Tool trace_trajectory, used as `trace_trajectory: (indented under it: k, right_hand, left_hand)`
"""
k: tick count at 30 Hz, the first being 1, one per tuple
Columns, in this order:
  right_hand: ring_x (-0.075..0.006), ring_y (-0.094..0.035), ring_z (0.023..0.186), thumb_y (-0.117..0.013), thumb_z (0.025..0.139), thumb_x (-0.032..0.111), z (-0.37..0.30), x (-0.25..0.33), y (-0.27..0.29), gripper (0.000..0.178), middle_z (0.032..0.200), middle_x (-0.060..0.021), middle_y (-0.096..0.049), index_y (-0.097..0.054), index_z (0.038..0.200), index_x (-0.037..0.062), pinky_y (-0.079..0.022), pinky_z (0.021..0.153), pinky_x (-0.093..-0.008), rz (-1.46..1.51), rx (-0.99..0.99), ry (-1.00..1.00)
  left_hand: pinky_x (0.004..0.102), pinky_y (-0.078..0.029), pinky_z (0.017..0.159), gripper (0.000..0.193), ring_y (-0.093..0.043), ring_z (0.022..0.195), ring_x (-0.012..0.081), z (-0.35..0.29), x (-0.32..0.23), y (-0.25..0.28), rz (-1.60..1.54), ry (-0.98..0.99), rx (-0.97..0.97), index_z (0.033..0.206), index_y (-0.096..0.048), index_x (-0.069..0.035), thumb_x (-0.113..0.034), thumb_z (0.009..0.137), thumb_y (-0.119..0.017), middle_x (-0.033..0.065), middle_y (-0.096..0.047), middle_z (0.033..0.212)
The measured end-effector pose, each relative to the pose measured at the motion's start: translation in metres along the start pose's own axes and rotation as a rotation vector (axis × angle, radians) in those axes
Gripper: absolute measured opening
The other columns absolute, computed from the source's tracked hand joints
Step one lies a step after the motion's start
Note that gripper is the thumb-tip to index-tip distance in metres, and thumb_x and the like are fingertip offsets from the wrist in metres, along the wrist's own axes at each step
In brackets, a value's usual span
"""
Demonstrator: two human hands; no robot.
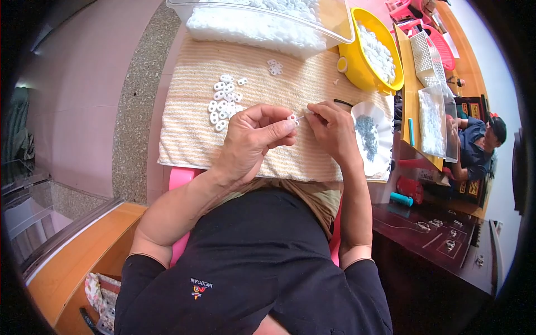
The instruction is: Manually assembling small white plastic components by inserting tiny blue pins into them.
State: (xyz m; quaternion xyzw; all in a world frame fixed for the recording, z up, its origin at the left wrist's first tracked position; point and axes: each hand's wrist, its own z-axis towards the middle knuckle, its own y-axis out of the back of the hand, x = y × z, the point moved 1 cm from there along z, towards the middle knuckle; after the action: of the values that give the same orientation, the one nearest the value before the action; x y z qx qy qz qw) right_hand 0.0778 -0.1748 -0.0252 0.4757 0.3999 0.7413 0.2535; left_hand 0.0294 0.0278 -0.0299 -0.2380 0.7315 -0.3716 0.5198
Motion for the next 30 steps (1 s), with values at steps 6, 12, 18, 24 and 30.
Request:
trace_trajectory:
  k: [6, 12, 18, 24, 30]
  right_hand:
    - [-0.0276, -0.066, 0.074, -0.066, 0.081, 0.005, -0.007, 0.005, 0.004, 0.015, 0.085, -0.0156, -0.066, -0.068, 0.095, -0.0012, -0.051, 0.067, -0.0332, -0.007, -0.007, 0.017]
    - [-0.0277, -0.065, 0.075, -0.065, 0.081, 0.004, -0.007, 0.008, 0.004, 0.018, 0.084, -0.0149, -0.064, -0.067, 0.098, 0.0005, -0.051, 0.067, -0.0341, -0.005, 0.037, 0.008]
    - [-0.0297, -0.064, 0.075, -0.063, 0.081, 0.006, -0.002, 0.009, 0.009, 0.020, 0.083, -0.0147, -0.063, -0.065, 0.101, 0.0017, -0.050, 0.067, -0.0349, -0.063, 0.133, 0.027]
    - [-0.0247, -0.062, 0.074, -0.064, 0.081, 0.005, 0.001, 0.009, 0.013, 0.021, 0.082, -0.0134, -0.062, -0.063, 0.102, 0.0013, -0.049, 0.069, -0.0338, 0.097, 0.220, -0.216]
    - [-0.0036, -0.053, 0.073, -0.071, 0.081, 0.003, -0.011, -0.008, 0.006, 0.026, 0.082, 0.0028, -0.060, -0.063, 0.106, -0.0014, -0.044, 0.065, -0.0194, 0.679, 0.205, -0.336]
  left_hand:
    - [0.0267, -0.055, 0.074, 0.013, -0.065, 0.075, 0.0132, 0.000, -0.001, -0.003, 0.015, 0.013, -0.045, 0.099, -0.064, 0.000, -0.004, 0.086, -0.067, 0.0072, -0.067, 0.085]
    - [0.0267, -0.056, 0.074, 0.013, -0.065, 0.076, 0.0132, 0.002, 0.002, 0.000, 0.022, 0.020, -0.056, 0.099, -0.063, 0.000, -0.004, 0.086, -0.066, 0.0074, -0.067, 0.085]
    - [0.0279, -0.058, 0.077, 0.014, -0.068, 0.084, 0.0163, 0.004, 0.003, 0.002, 0.044, 0.048, -0.072, 0.101, -0.063, -0.001, -0.002, 0.087, -0.064, 0.0092, -0.068, 0.090]
    - [0.0273, -0.057, 0.076, 0.015, -0.067, 0.082, 0.0159, 0.007, 0.006, 0.006, 0.082, 0.080, -0.093, 0.102, -0.062, 0.000, -0.001, 0.087, -0.063, 0.0100, -0.067, 0.091]
    - [0.0260, -0.055, 0.074, 0.013, -0.065, 0.077, 0.0130, 0.009, 0.010, 0.004, 0.099, 0.108, -0.144, 0.098, -0.062, 0.002, -0.002, 0.086, -0.065, 0.0091, -0.067, 0.086]
